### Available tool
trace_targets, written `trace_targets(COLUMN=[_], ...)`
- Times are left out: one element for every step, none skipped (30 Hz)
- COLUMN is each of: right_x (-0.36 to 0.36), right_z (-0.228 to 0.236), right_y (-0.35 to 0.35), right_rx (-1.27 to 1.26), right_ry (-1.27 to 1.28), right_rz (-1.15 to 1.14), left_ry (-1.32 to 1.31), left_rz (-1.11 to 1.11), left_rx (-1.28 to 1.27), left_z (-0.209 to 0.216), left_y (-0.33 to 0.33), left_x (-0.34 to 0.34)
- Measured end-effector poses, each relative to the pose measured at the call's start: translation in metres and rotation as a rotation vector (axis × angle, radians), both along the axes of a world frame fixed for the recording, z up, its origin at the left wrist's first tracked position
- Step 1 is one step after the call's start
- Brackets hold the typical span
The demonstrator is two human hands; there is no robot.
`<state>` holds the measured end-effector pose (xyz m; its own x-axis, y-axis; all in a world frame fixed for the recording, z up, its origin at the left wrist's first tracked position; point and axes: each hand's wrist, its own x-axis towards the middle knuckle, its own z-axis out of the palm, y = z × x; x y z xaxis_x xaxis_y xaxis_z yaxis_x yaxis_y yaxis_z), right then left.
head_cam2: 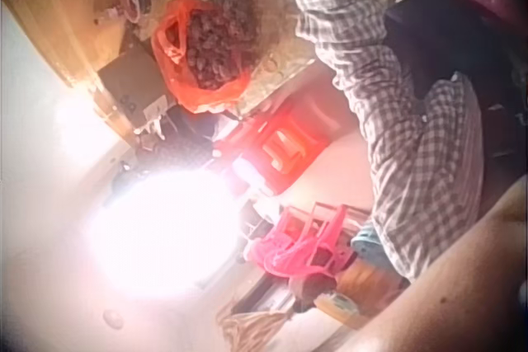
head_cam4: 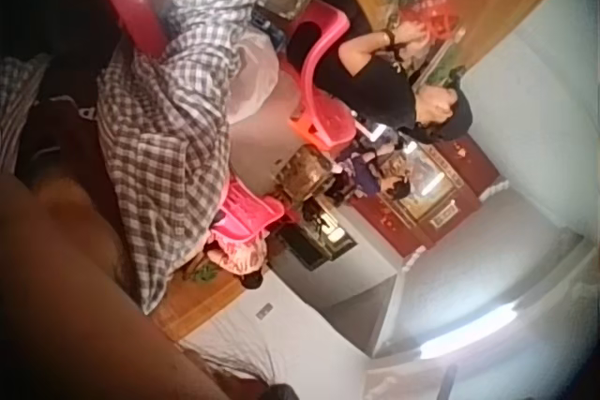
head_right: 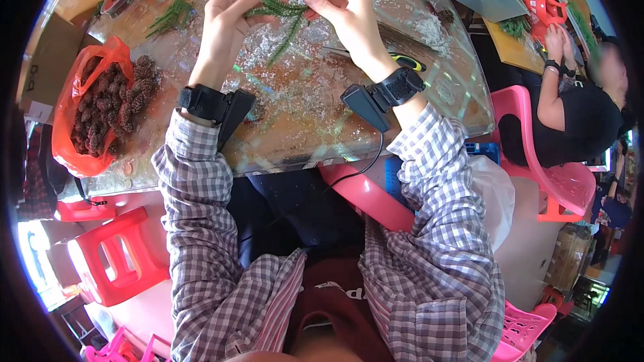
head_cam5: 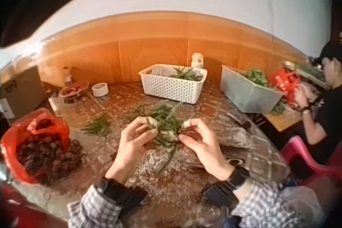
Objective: The recorder is assembling small decorative artificial plants by attaching plastic stems to greenery and using pliers.
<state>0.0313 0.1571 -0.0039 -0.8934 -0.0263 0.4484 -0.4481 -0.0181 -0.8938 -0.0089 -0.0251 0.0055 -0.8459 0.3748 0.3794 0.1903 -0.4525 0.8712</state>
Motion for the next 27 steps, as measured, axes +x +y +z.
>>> trace_targets(right_x=[0.0, 0.001, 0.001, 0.001, 0.001, 0.002, 0.003, 0.003, 0.004, 0.003, 0.003, 0.002, 0.002, 0.002, 0.002, 0.002, 0.002, 0.002, 0.001, 0.001, 0.001, 0.0, 0.0, -0.001, -0.001, -0.001, 0.0], right_z=[0.0, 0.0, 0.0, 0.0, 0.0, 0.0, 0.001, 0.001, 0.001, 0.001, 0.0, 0.0, 0.0, 0.0, 0.0, 0.0, 0.0, 0.0, 0.0, -0.001, -0.001, -0.002, -0.003, -0.004, -0.003, -0.001, 0.002], right_y=[0.0, 0.0, -0.001, -0.002, -0.003, -0.004, -0.006, -0.007, -0.007, -0.006, -0.006, -0.005, -0.004, -0.004, -0.004, -0.004, -0.004, -0.005, -0.005, -0.004, -0.004, -0.003, -0.002, -0.002, -0.002, -0.003, -0.002], right_rx=[-0.009, -0.009, -0.014, -0.02, -0.025, -0.024, -0.01, 0.004, 0.018, 0.018, 0.01, 0.003, -0.005, -0.004, -0.015, -0.026, -0.037, -0.037, -0.011, 0.015, 0.041, 0.041, 0.134, 0.226, 0.318, 0.318, 0.381], right_ry=[-0.021, -0.021, -0.016, -0.011, -0.005, -0.006, -0.005, -0.005, -0.005, -0.005, -0.002, 0.0, 0.003, 0.003, 0.01, 0.018, 0.025, 0.025, 0.029, 0.033, 0.036, 0.036, 0.079, 0.122, 0.166, 0.167, 0.258], right_rz=[0.011, 0.012, 0.013, 0.015, 0.016, 0.017, 0.018, 0.019, 0.02, 0.019, 0.015, 0.012, 0.008, 0.007, -0.004, -0.015, -0.027, -0.026, -0.041, -0.058, -0.075, -0.074, -0.139, -0.204, -0.267, -0.266, -0.334], left_ry=[-0.048, -0.048, -0.065, -0.082, -0.099, -0.1, -0.073, -0.047, -0.021, -0.021, -0.014, -0.006, 0.001, 0.001, -0.034, -0.068, -0.102, -0.102, -0.067, -0.033, 0.001, 0.001, 0.064, 0.127, 0.192, 0.193, 0.234], left_rz=[-0.074, -0.074, -0.086, -0.099, -0.111, -0.111, -0.047, 0.016, 0.08, 0.079, 0.068, 0.057, 0.047, 0.045, 0.02, -0.006, -0.031, -0.03, 0.002, 0.032, 0.063, 0.063, 0.124, 0.185, 0.248, 0.249, 0.299], left_rx=[0.056, 0.056, 0.059, 0.062, 0.065, 0.065, 0.0, -0.065, -0.13, -0.13, -0.117, -0.105, -0.092, -0.092, -0.028, 0.037, 0.101, 0.101, 0.06, 0.02, -0.02, -0.02, -0.085, -0.15, -0.215, -0.215, -0.243], left_z=[0.001, 0.001, 0.001, 0.001, 0.001, 0.0, -0.003, -0.006, -0.008, -0.008, -0.007, -0.007, -0.006, -0.007, -0.008, -0.008, -0.009, -0.009, -0.01, -0.011, -0.011, -0.011, -0.012, -0.013, -0.012, -0.012, -0.011], left_y=[-0.001, -0.001, -0.002, -0.002, -0.002, -0.002, -0.001, 0.001, 0.002, 0.002, 0.003, 0.003, 0.004, 0.004, 0.004, 0.004, 0.005, 0.005, 0.005, 0.006, 0.008, 0.009, 0.01, 0.011, 0.011, 0.01, 0.008], left_x=[0.001, 0.001, 0.001, 0.001, 0.001, 0.0, 0.0, -0.001, -0.001, -0.001, -0.001, 0.0, 0.0, 0.0, -0.001, -0.002, -0.003, -0.004, -0.005, -0.005, -0.005, -0.005, -0.004, -0.004, -0.004, -0.004, -0.004])
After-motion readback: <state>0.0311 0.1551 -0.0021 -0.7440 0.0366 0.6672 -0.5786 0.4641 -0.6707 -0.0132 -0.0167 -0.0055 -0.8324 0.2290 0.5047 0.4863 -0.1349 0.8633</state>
